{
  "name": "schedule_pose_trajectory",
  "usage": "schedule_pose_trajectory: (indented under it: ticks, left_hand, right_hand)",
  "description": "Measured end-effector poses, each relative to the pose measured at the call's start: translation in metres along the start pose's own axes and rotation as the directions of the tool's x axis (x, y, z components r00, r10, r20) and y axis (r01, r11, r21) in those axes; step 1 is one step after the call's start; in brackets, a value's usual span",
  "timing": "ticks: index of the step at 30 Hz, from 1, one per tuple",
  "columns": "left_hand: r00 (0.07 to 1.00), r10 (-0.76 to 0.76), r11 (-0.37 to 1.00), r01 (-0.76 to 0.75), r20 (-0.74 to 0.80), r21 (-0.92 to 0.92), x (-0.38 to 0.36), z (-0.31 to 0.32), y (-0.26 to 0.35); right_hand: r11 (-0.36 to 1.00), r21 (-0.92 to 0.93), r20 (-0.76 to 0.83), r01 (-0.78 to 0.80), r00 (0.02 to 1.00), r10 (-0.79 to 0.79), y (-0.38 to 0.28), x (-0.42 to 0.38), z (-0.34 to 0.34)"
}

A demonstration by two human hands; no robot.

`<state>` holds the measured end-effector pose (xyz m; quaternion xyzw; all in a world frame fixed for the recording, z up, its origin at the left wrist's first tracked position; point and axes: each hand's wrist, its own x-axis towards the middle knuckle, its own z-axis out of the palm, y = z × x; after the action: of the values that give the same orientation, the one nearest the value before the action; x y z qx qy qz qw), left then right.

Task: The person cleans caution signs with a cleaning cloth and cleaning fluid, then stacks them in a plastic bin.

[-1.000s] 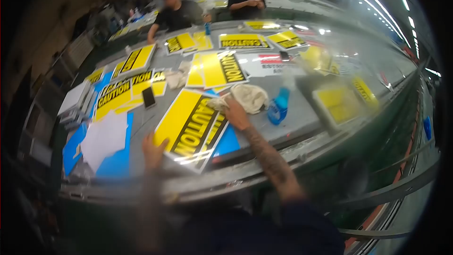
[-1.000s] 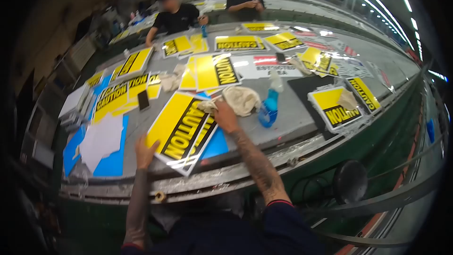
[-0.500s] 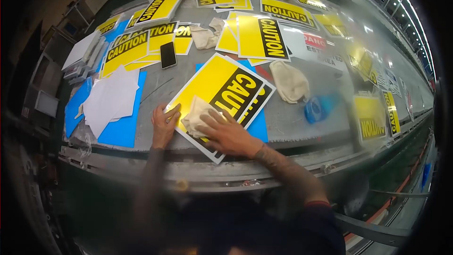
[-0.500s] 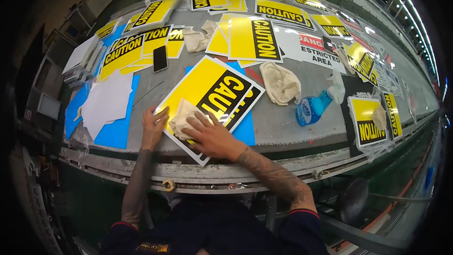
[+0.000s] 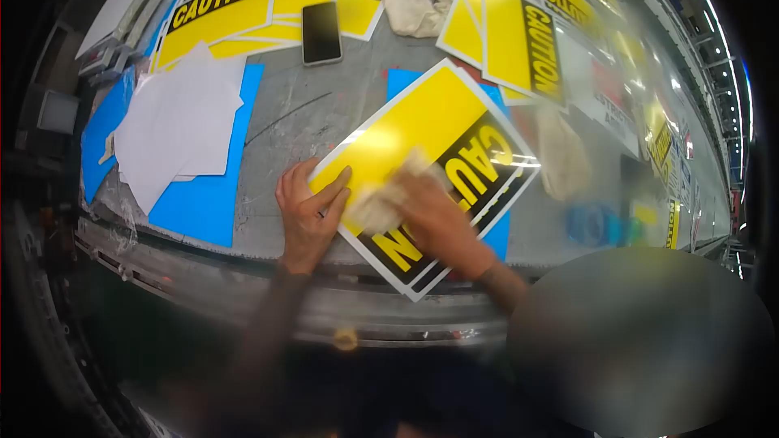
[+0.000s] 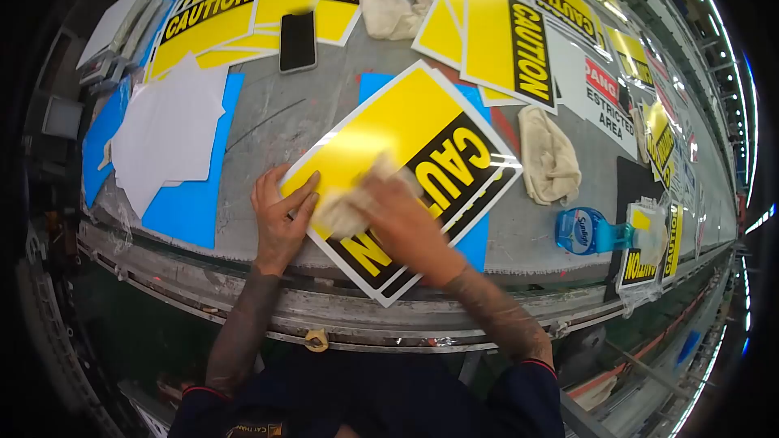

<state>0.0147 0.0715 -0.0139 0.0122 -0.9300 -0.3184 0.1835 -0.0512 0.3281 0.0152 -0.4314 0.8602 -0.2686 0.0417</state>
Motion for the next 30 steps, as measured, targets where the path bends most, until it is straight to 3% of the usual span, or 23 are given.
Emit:
schedule_pose_trajectory:
  ticks: [1, 3, 7, 8, 11, 12, 13, 15, 16, 17, 21, 23, 24, 25, 28, 29, 30]
  left_hand:
    - [1.0, 0.0, 1.0, 0.0, 0.012, 0.01, 0.001, 0.0, 0.0]
    - [0.999, 0.009, 1.0, -0.01, 0.038, 0.025, 0.0, -0.002, -0.001]
    - [0.999, 0.011, 1.0, -0.012, 0.038, 0.002, 0.0, -0.001, -0.004]
    - [0.999, 0.011, 1.0, -0.011, 0.038, -0.003, 0.001, -0.002, -0.002]
    - [1.0, 0.016, 1.0, -0.016, 0.025, -0.002, -0.001, 0.001, -0.005]
    - [1.0, 0.012, 1.0, -0.012, 0.017, -0.006, -0.001, 0.001, -0.003]
    - [1.0, 0.014, 1.0, -0.014, 0.017, -0.007, -0.003, 0.0, -0.003]
    - [1.0, 0.016, 1.0, -0.016, 0.003, -0.008, -0.002, 0.002, -0.003]
    - [1.0, 0.023, 1.0, -0.023, -0.005, -0.008, -0.002, 0.003, -0.004]
    - [0.999, 0.034, 0.999, -0.034, -0.011, -0.005, -0.002, 0.003, -0.005]
    - [0.998, 0.05, 0.999, -0.049, -0.044, 0.009, -0.005, 0.006, -0.005]
    - [0.998, 0.052, 0.999, -0.052, -0.047, 0.0, -0.004, 0.007, -0.007]
    - [0.997, 0.052, 0.999, -0.052, -0.051, 0.001, -0.004, 0.006, -0.006]
    - [0.997, 0.06, 0.998, -0.06, -0.048, 0.012, -0.005, 0.006, -0.006]
    - [0.991, 0.083, 0.996, -0.085, -0.106, -0.015, -0.006, 0.011, -0.014]
    - [0.989, 0.083, 0.997, -0.084, -0.119, -0.003, -0.009, 0.015, -0.021]
    - [0.989, 0.09, 0.996, -0.088, -0.118, 0.023, -0.008, 0.02, -0.024]
  right_hand:
    - [0.987, -0.021, -0.109, -0.162, 0.981, 0.159, 0.016, 0.002, -0.014]
    - [0.954, -0.101, -0.158, -0.281, 0.952, 0.264, 0.028, 0.005, -0.031]
    - [0.992, 0.085, 0.092, -0.088, 0.993, 0.08, -0.048, 0.001, -0.005]
    - [0.997, 0.073, 0.049, -0.023, 0.999, 0.02, -0.05, -0.002, 0.003]
    - [0.989, -0.007, -0.145, -0.145, 0.979, 0.142, -0.01, -0.001, -0.007]
    - [0.955, 0.06, -0.238, -0.292, 0.924, 0.298, -0.001, 0.004, -0.013]
    - [0.939, 0.129, -0.258, -0.319, 0.903, 0.343, 0.009, 0.006, -0.015]
    - [0.98, 0.116, -0.251, -0.159, 0.95, 0.184, -0.019, 0.0, 0.012]
    - [0.994, 0.109, -0.139, -0.019, 0.99, 0.035, -0.041, -0.002, 0.022]
    - [0.994, 0.107, -0.084, 0.021, 0.996, -0.012, -0.054, -0.002, 0.021]
    - [0.98, 0.14, -0.273, -0.142, 0.946, 0.176, -0.022, 0.003, 0.016]
    - [0.988, 0.152, -0.11, 0.009, 0.994, 0.008, -0.043, -0.007, 0.02]
    - [0.968, 0.242, -0.061, 0.068, 0.997, -0.055, -0.052, -0.011, 0.011]
    - [0.958, 0.28, -0.016, 0.059, 0.998, -0.057, -0.041, -0.021, 0.005]
    - [0.966, 0.127, -0.068, -0.224, 0.97, 0.233, -0.009, -0.053, -0.025]
    - [0.957, 0.135, -0.106, -0.257, 0.956, 0.272, -0.009, -0.068, -0.029]
    - [0.973, 0.126, -0.172, -0.195, 0.961, 0.216, -0.017, -0.077, -0.046]
